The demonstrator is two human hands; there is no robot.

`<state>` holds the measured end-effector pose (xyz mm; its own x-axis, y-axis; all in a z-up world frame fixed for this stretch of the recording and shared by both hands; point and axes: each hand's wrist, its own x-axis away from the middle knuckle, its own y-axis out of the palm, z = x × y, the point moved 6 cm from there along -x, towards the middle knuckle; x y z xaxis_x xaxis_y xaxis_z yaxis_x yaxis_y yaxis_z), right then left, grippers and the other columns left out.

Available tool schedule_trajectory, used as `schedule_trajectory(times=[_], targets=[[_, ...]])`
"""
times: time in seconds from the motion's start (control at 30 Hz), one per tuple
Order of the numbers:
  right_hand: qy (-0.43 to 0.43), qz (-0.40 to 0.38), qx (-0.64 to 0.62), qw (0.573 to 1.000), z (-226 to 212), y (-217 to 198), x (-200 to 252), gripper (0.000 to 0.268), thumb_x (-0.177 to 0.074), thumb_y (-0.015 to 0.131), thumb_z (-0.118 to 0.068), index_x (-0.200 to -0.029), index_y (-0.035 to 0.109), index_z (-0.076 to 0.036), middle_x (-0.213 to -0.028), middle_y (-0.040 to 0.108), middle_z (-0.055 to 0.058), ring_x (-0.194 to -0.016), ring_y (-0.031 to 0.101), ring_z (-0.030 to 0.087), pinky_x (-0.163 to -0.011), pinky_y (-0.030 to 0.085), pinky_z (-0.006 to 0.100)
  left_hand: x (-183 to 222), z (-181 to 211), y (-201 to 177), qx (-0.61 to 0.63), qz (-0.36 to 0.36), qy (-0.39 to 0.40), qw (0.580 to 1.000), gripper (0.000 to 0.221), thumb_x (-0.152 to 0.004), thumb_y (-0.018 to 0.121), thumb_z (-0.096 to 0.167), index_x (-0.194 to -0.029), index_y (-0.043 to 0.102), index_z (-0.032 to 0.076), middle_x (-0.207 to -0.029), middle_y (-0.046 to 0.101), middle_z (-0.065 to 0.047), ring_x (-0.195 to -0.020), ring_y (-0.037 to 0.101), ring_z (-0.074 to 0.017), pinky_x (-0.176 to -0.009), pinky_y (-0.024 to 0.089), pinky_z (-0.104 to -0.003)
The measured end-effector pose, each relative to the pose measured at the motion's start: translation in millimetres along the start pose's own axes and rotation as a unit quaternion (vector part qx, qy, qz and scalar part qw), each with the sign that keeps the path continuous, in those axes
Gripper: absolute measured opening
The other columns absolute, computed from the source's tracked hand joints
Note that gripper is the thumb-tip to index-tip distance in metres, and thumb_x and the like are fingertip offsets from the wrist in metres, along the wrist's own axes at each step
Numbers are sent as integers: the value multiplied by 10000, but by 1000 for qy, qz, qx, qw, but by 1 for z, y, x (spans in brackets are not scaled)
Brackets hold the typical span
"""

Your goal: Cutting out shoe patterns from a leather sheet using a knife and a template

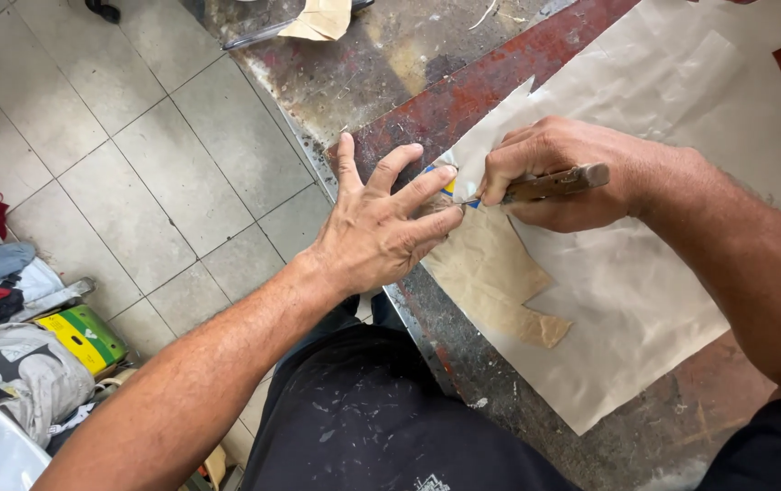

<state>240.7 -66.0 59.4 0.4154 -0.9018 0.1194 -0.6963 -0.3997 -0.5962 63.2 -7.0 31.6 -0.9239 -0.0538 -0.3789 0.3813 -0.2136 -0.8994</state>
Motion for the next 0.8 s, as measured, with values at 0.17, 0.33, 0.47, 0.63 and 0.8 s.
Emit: schedule_trajectory(times=[0.17, 0.33, 0.47, 0.63, 0.8], targets=[[-32, 2, -10, 999, 1, -5, 1, 257, -794, 590, 7, -960, 709, -149, -798, 686, 50, -703, 663, 250, -631, 506, 365, -5, 2, -2, -20, -8, 6, 1000, 200, -1013, 697, 358, -1206, 648, 342, -1426, 542, 6, -1308, 503, -360, -921, 311, -888], [-90, -1, -13, 996, -3, -9, 3, 170, -882, 563, -32, -978, 668, -125, -754, 677, -7, -743, 607, 260, -631, 490, 391, -3, 4, -1, -6, -16, 3, 1000, 211, -1009, 697, 318, -1216, 662, 340, -1442, 544, -8, -1329, 495, -375, -930, 305, -901], [-83, -5, 2, 997, -4, -13, 4, 135, -918, 555, -80, -964, 667, -139, -755, 670, 5, -742, 598, 282, -649, 486, 406, -5, 2, 0, -7, -29, 3, 1000, 281, -970, 711, 252, -1231, 654, 342, -1447, 528, -20, -1331, 491, -383, -926, 311, -894], [-59, -2, -3, 998, 0, -14, 8, 181, -871, 526, -15, -899, 643, -151, -705, 645, -10, -733, 609, 258, -628, 491, 395, -4, 1, 3, 7, -51, 0, 999, 338, -929, 715, 232, -1243, 651, 339, -1451, 516, -28, -1345, 477, -398, -934, 289, -901], [-47, -10, -7, 999, 0, -15, 11, 221, -833, 500, 27, -911, 638, -127, -789, 683, 13, -763, 652, 256, -634, 505, 390, -5, 0, 1, 11, -26, -5, 1000, 249, -985, 705, 283, -1224, 661, 341, -1432, 543, -19, -1326, 499, -385, -953, 291, -886]])
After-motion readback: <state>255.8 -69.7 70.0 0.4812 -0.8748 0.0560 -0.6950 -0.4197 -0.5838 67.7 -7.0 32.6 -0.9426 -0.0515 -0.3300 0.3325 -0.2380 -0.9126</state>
